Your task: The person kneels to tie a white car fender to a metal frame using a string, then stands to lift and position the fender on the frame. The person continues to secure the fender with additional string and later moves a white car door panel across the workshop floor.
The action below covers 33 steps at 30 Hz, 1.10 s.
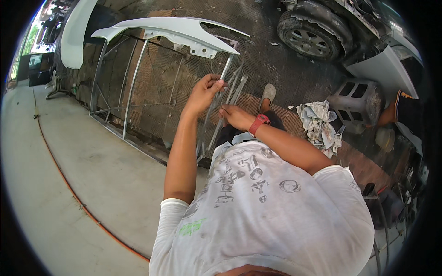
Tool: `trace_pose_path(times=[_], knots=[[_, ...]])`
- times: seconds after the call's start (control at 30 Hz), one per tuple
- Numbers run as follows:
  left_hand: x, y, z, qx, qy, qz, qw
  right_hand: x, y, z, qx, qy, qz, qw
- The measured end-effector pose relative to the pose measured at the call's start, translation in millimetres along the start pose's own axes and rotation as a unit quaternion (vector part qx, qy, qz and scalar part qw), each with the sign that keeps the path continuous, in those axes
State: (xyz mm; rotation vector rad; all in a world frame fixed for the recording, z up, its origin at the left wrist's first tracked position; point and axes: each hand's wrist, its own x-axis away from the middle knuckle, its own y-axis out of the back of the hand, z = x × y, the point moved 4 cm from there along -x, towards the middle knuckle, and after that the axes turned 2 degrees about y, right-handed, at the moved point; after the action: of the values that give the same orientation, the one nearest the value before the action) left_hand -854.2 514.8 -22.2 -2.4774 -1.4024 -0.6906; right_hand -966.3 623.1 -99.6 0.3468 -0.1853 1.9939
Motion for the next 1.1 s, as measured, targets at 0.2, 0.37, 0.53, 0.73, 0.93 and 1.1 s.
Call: trace_pose_path(times=[0.2,0.37,0.53,0.73,0.93,1.1], knots=[[-10,5,0,0.025,0.039,0.004,0.999,-5,5,-8,-0.018,0.002,-0.026,0.999],[-7,3,-8,0.023,0.067,-0.003,0.997,-6,5,-8,-0.080,-0.002,-0.002,0.997],[-11,8,0,0.031,0.081,0.010,0.996,-9,3,-11,-0.105,0.033,-0.013,0.994],[-13,9,2,0.025,0.079,0.012,0.996,-2,5,-7,-0.066,0.028,-0.036,0.997],[-11,7,-3,0.001,0.065,-0.001,0.998,15,2,6,0.021,0.047,-0.087,0.995],[-11,8,1,-0.006,0.042,-0.001,0.999,14,7,7,0.036,0.044,-0.079,0.995]])
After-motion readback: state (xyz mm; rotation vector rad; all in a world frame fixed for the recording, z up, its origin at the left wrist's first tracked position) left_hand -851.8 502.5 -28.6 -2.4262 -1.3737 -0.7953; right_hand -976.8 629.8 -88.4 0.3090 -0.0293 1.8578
